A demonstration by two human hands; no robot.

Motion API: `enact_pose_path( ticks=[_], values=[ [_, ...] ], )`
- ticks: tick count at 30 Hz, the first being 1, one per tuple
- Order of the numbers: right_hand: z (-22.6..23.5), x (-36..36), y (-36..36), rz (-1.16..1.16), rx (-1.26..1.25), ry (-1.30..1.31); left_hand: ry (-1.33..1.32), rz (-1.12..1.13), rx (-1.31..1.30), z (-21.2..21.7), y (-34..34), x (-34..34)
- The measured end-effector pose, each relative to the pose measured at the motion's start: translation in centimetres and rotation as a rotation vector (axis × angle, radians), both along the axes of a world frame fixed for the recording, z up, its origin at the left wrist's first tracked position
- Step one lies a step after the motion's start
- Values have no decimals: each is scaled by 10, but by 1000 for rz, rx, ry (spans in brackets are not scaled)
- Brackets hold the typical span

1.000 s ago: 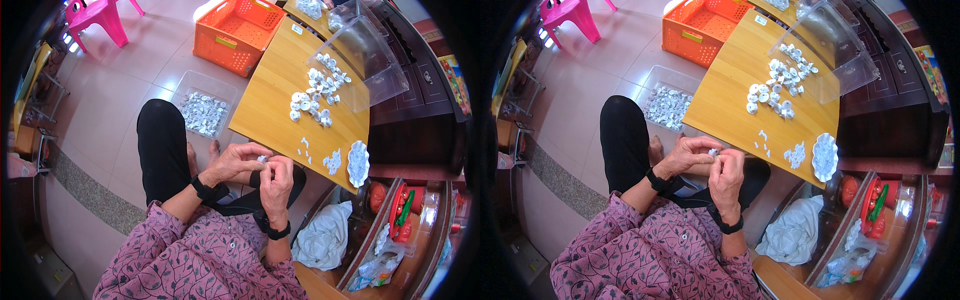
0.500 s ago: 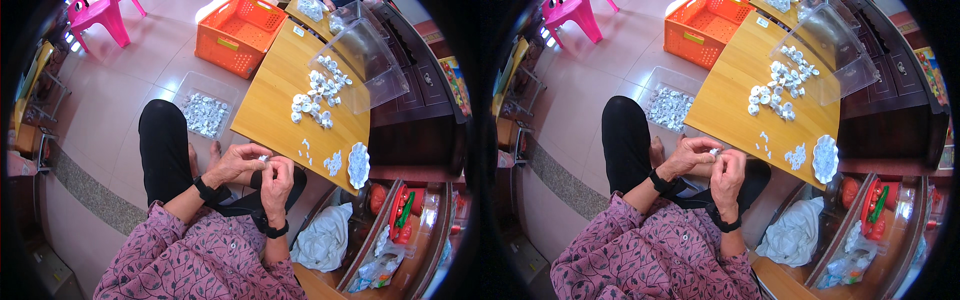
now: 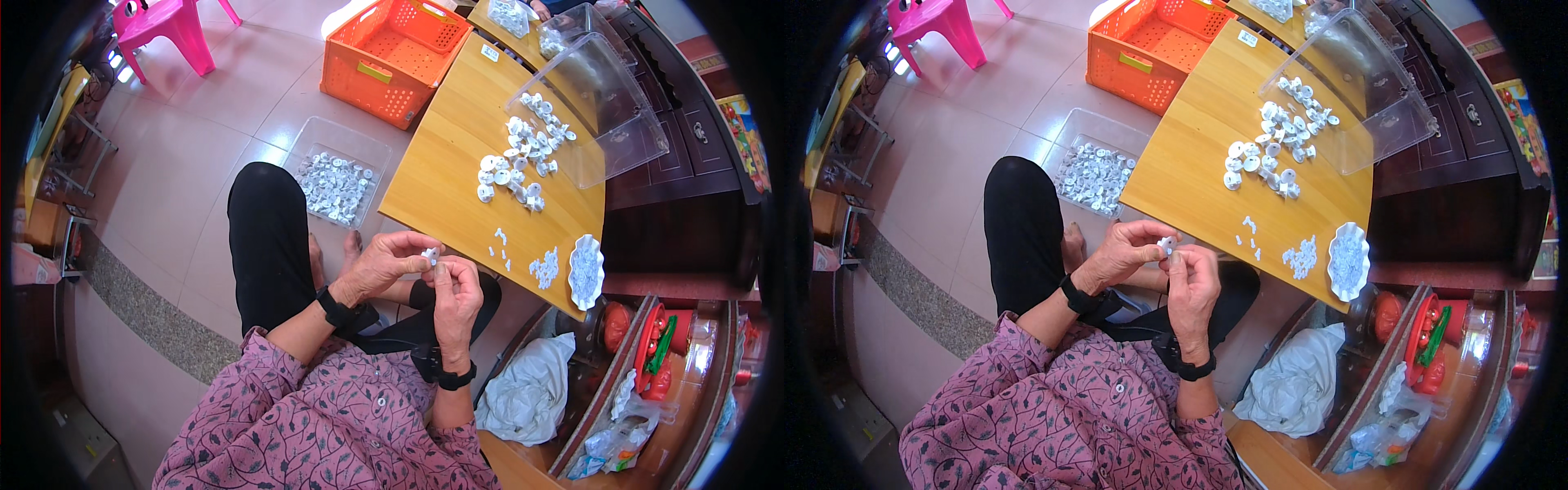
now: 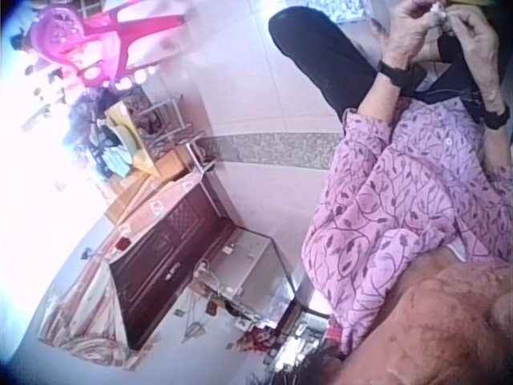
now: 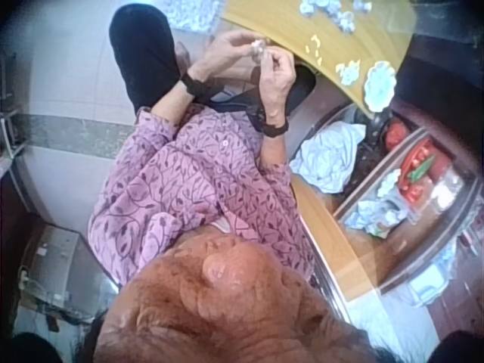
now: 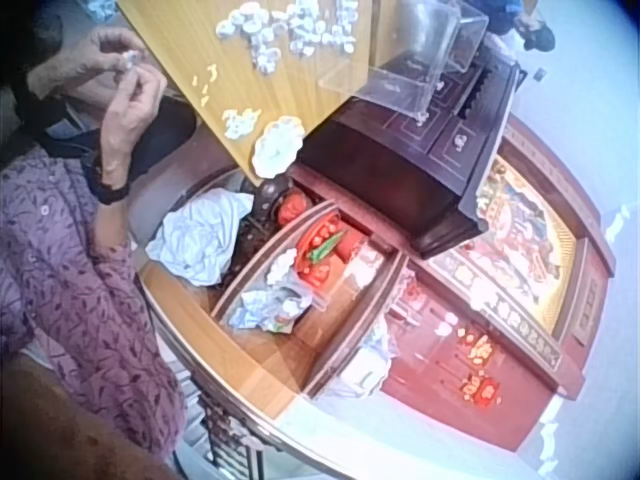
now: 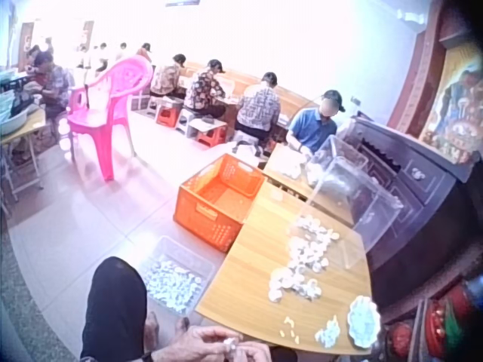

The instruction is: Checking and assembling small white plastic components at a table.

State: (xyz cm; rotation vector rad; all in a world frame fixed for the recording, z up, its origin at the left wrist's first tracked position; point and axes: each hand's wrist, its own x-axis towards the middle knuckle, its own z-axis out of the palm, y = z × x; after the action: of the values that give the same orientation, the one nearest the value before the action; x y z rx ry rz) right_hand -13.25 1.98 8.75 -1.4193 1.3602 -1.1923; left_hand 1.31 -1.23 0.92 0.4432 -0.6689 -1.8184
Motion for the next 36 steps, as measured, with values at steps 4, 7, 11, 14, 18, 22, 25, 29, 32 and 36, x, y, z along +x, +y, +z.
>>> enact_pose_path(
  ticks=[4, 7, 11, 14, 18, 22, 25, 29, 32, 36],
  values=[
    [0, 0, -1, -1, 9, 10, -35, 20, 8, 2, 0, 0],
    [-2, 0, -1, -2, 3, 12, -53, 13, -9, 3, 1, 1],
    [-3, 1, 0, -8, -18, 11, -57, -3, -52, 3, 1, 4],
    [-4, 1, 0, -2, -10, 16, -88, -8, -68, 2, 0, 6],
    [-3, 1, 2, 2, 18, -13, -126, -2, -97, 11, 0, 12],
    [-3, -7, 5, -47, 30, 6, -243, 97, -40, 28, 1, 33],
    [-5, -22, 7, -126, 87, 16, -197, 284, 58, 34, -2, 56],
    [-15, -45, 16, -204, 119, 32, -95, 544, 164, 25, -16, 78],
    [-25, -58, 24, -198, 112, 49, -179, 687, 313, 11, -34, 90],
    [-36, -66, 35, -173, 162, 44, -118, 753, 255, -8, -57, 96]
  ],
)
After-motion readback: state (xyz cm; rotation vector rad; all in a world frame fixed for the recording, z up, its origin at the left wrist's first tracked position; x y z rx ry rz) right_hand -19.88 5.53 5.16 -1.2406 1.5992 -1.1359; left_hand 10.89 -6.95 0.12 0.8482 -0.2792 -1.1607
